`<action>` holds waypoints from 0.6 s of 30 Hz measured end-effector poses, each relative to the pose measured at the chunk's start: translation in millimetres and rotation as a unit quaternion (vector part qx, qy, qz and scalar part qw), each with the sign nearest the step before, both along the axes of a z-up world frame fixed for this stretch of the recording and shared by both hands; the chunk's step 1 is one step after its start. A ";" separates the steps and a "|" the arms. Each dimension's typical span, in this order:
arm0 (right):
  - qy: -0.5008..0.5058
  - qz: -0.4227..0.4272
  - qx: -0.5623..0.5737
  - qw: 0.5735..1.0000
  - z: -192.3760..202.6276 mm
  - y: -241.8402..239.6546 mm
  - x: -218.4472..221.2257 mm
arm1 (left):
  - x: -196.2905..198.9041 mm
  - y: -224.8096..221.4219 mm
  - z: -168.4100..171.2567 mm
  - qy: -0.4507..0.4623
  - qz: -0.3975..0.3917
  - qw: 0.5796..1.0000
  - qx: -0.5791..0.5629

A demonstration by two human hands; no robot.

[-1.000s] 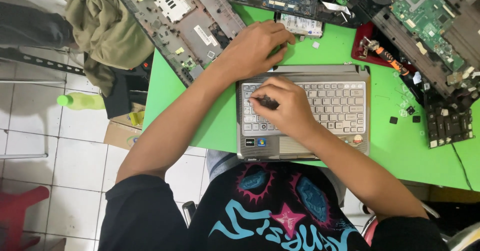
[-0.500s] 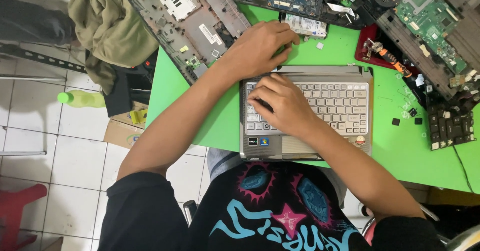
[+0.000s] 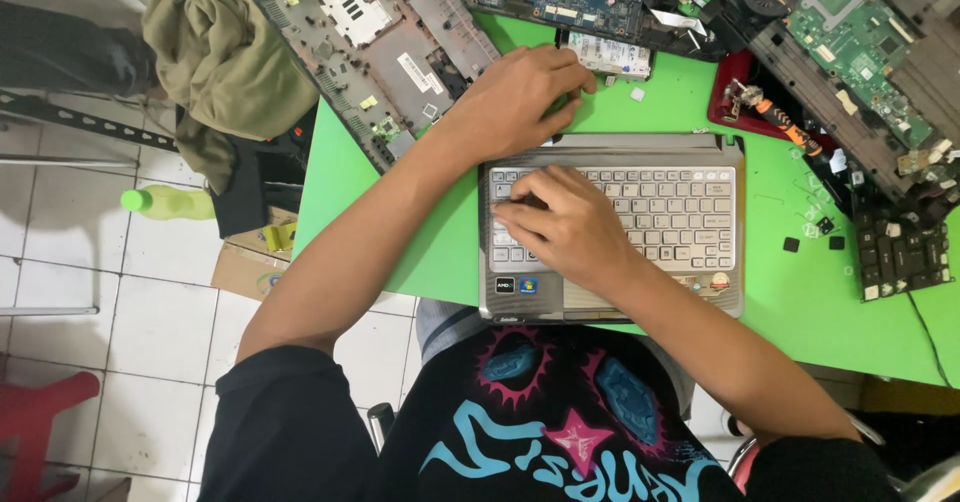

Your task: Manually reinstalling individual keys onto a laptop keyboard by snapping them into place.

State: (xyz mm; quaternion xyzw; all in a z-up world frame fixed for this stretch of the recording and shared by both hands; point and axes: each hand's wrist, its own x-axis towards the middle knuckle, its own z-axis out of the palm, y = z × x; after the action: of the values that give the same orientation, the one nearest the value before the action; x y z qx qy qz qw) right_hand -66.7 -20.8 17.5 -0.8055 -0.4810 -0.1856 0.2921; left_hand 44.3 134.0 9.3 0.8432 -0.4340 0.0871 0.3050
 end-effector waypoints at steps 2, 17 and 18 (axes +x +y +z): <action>0.004 -0.002 -0.002 1.000 0.1 -0.9 0.4 | 0.2 -0.2 -0.8 -0.003 -0.002 1.000 -0.002; 0.107 0.036 -0.066 0.991 5.8 -15.5 8.9 | 1.6 -1.2 -7.7 -0.006 -0.010 1.000 -0.009; 0.104 0.038 -0.076 0.991 6.2 -14.9 10.1 | 1.3 -0.8 -7.2 -0.009 -0.008 1.000 -0.012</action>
State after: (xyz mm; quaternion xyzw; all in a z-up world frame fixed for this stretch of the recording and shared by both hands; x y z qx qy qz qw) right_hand -56.6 -35.6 23.7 -0.8212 -0.4913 -0.0520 0.2855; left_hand 45.7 133.2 2.1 0.8353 -0.4421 0.0977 0.3118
